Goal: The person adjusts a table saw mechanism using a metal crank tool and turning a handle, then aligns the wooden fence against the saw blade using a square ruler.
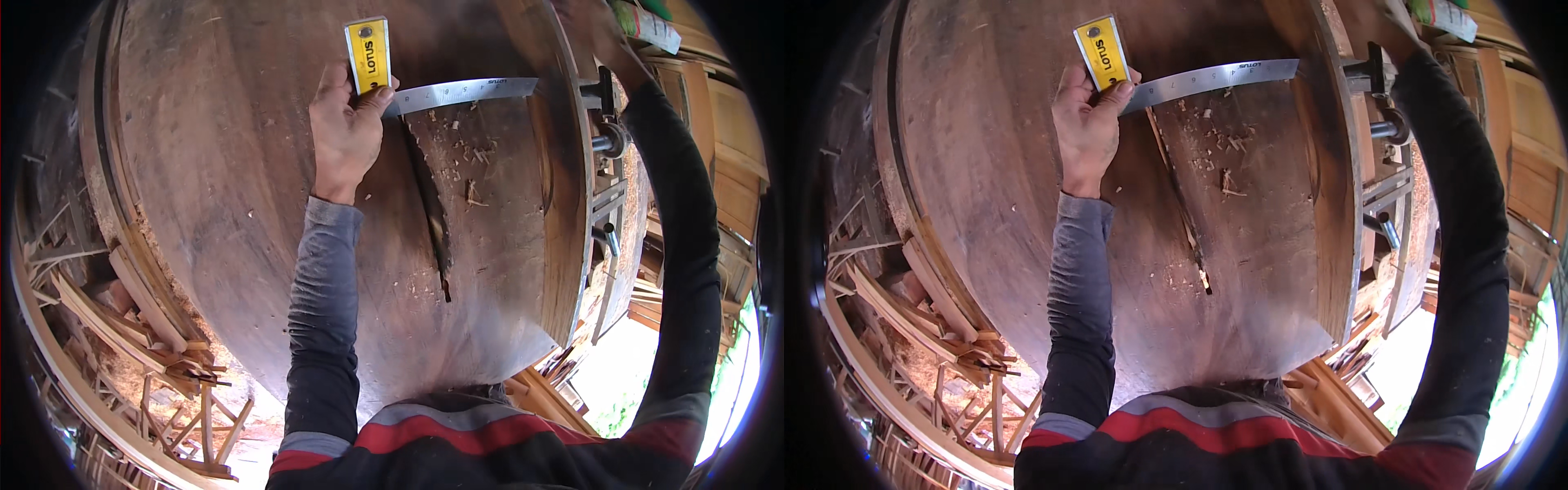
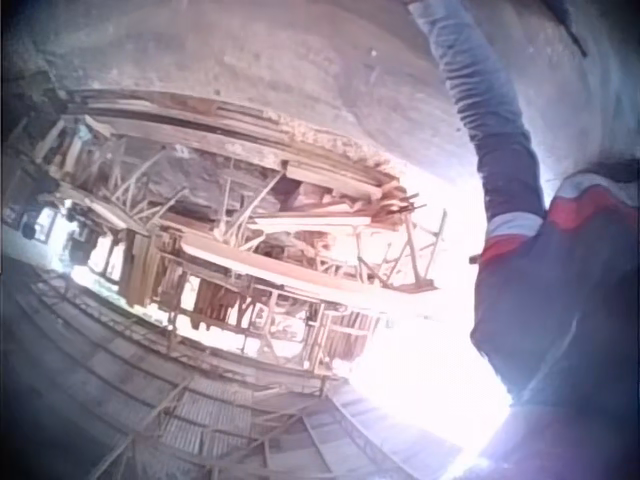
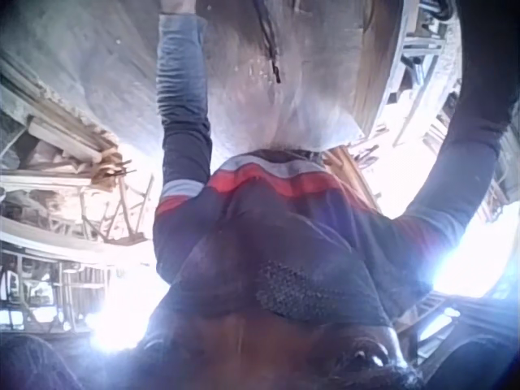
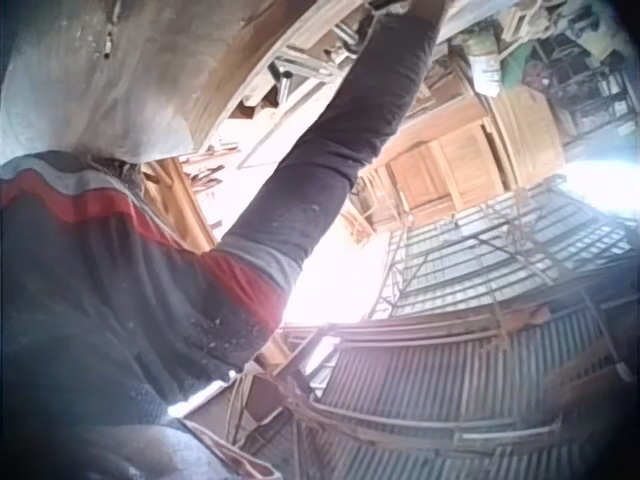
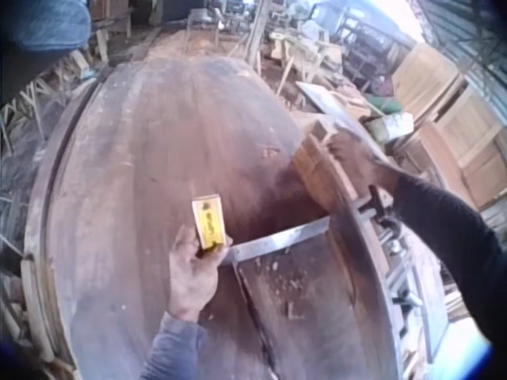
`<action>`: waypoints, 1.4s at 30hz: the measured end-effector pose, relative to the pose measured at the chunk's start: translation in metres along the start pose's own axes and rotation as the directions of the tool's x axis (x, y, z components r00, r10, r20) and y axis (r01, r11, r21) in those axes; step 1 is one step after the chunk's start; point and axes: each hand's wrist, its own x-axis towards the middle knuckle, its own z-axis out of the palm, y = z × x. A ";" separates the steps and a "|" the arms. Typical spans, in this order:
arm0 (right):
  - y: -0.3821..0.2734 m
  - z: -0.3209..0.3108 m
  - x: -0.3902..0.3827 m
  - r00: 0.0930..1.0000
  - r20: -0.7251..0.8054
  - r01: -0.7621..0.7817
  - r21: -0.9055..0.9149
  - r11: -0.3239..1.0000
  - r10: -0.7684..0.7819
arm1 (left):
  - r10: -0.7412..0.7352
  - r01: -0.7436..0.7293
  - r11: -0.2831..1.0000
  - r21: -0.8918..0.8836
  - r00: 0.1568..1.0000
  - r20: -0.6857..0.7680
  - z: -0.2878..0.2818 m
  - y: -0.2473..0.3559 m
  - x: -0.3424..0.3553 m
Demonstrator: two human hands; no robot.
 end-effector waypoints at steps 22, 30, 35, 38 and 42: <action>-0.016 -0.045 -0.118 0.706 0.707 0.702 -0.704 -0.107 -0.025 | 0.058 -0.056 0.992 0.113 0.998 -0.007 0.001 -0.009 0.000; -0.006 -0.017 -0.105 0.839 -0.205 -0.540 -0.429 0.724 0.504 | 0.001 -0.001 1.000 0.026 1.000 0.005 0.001 -0.002 0.001; 0.007 -0.044 -0.115 0.800 -0.190 -0.595 -0.381 0.708 0.570 | 0.025 -0.025 0.999 0.038 1.000 0.007 0.004 -0.010 0.000; 0.004 -0.063 -0.136 0.942 0.327 0.326 -0.945 -0.031 -0.073 | 0.015 -0.015 1.000 -0.027 1.000 0.021 0.001 0.001 0.001; -0.018 -0.087 -0.122 0.732 0.650 0.651 -0.579 -0.491 0.204 | -0.011 0.012 1.000 -0.016 1.000 0.024 0.007 0.002 0.000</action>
